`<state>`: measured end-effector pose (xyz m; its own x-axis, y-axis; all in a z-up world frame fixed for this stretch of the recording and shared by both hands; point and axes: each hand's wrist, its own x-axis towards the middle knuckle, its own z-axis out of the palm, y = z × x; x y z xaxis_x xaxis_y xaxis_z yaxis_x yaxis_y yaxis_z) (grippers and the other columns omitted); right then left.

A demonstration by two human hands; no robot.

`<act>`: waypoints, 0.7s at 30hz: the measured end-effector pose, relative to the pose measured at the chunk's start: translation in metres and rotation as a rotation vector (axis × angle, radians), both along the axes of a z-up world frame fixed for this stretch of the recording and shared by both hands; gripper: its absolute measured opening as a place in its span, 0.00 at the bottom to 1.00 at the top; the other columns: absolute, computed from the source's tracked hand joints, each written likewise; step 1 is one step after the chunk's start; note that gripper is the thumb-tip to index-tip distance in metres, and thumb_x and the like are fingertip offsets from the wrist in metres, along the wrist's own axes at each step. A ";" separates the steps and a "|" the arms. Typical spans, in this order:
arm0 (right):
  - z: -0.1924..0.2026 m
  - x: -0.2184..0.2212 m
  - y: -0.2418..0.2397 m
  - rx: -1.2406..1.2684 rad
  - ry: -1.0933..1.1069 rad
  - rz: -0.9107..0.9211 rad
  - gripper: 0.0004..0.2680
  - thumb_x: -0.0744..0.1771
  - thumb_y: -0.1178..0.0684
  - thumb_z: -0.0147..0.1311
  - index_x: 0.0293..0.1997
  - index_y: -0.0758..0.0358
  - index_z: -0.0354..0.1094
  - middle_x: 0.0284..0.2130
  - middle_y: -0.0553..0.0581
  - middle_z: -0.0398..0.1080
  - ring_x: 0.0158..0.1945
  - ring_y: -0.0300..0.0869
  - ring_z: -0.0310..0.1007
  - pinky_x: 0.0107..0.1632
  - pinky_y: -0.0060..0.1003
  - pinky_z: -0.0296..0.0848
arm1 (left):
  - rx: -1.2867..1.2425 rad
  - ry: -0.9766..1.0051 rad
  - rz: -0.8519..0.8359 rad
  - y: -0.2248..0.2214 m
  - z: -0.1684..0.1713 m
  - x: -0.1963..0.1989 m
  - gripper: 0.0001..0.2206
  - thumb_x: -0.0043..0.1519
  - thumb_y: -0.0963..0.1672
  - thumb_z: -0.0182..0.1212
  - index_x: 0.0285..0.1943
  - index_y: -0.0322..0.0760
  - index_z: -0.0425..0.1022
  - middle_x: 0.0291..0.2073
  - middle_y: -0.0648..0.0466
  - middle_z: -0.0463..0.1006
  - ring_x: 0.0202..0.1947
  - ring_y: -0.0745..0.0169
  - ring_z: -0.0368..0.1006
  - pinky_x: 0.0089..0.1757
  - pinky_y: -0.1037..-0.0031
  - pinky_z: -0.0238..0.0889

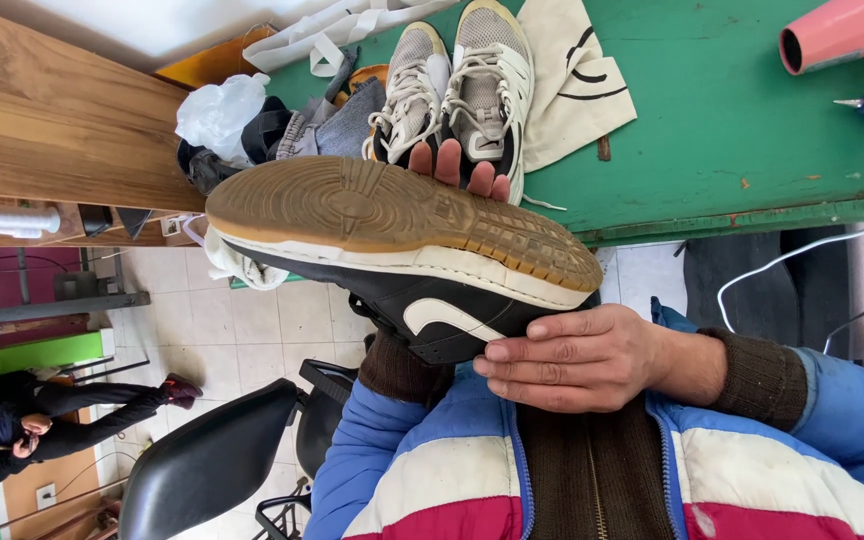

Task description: Using a hair dryer to heat shoe soles and pressing them by hand to re-activate adhesive and bond the soles to the uppers.

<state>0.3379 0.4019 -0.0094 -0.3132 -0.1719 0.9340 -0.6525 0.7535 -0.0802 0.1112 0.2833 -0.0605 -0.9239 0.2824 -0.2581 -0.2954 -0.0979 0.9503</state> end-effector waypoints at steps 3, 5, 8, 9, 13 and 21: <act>-0.009 0.011 0.009 -0.052 -0.014 0.038 0.13 0.72 0.54 0.39 0.50 0.46 0.77 0.52 0.45 0.79 0.58 0.32 0.77 0.69 0.35 0.63 | -0.020 0.009 -0.004 0.028 0.074 0.029 0.25 0.63 0.60 0.53 0.52 0.40 0.75 0.41 0.50 0.72 0.45 0.57 0.69 0.53 0.71 0.60; -0.037 0.025 0.021 -0.089 -0.024 0.064 0.13 0.73 0.53 0.38 0.49 0.45 0.77 0.51 0.45 0.79 0.58 0.32 0.77 0.70 0.37 0.61 | -0.031 0.014 -0.007 0.035 0.091 0.036 0.25 0.63 0.60 0.53 0.51 0.40 0.75 0.40 0.50 0.72 0.45 0.58 0.68 0.53 0.72 0.60; -0.078 0.039 0.035 -0.384 -0.224 -0.089 0.22 0.60 0.47 0.67 0.59 0.60 0.70 0.52 0.58 0.72 0.53 0.57 0.72 0.67 0.74 0.63 | -0.050 0.014 -0.009 0.040 0.100 0.043 0.25 0.63 0.60 0.53 0.51 0.40 0.76 0.40 0.51 0.72 0.45 0.58 0.68 0.53 0.72 0.60; -0.071 0.034 0.035 -0.714 -0.432 0.056 0.30 0.60 0.44 0.67 0.66 0.64 0.59 0.60 0.61 0.62 0.62 0.54 0.64 0.69 0.65 0.62 | -0.056 0.012 -0.013 0.042 0.101 0.045 0.25 0.63 0.60 0.53 0.51 0.40 0.76 0.40 0.51 0.72 0.44 0.59 0.68 0.53 0.73 0.59; -0.090 0.028 0.034 -1.354 -0.787 0.669 0.41 0.60 0.48 0.69 0.77 0.72 0.40 0.66 0.65 0.58 0.70 0.48 0.58 0.69 0.53 0.60 | -0.073 0.003 -0.041 0.055 0.101 0.056 0.24 0.63 0.59 0.53 0.50 0.40 0.76 0.39 0.52 0.72 0.44 0.59 0.68 0.52 0.74 0.59; -0.110 0.039 0.026 -1.510 -0.726 0.463 0.43 0.55 0.60 0.75 0.76 0.71 0.44 0.63 0.61 0.61 0.66 0.45 0.62 0.68 0.41 0.63 | -0.089 -0.062 -0.111 0.085 0.085 0.084 0.24 0.63 0.59 0.53 0.48 0.40 0.77 0.37 0.53 0.72 0.43 0.61 0.67 0.52 0.76 0.58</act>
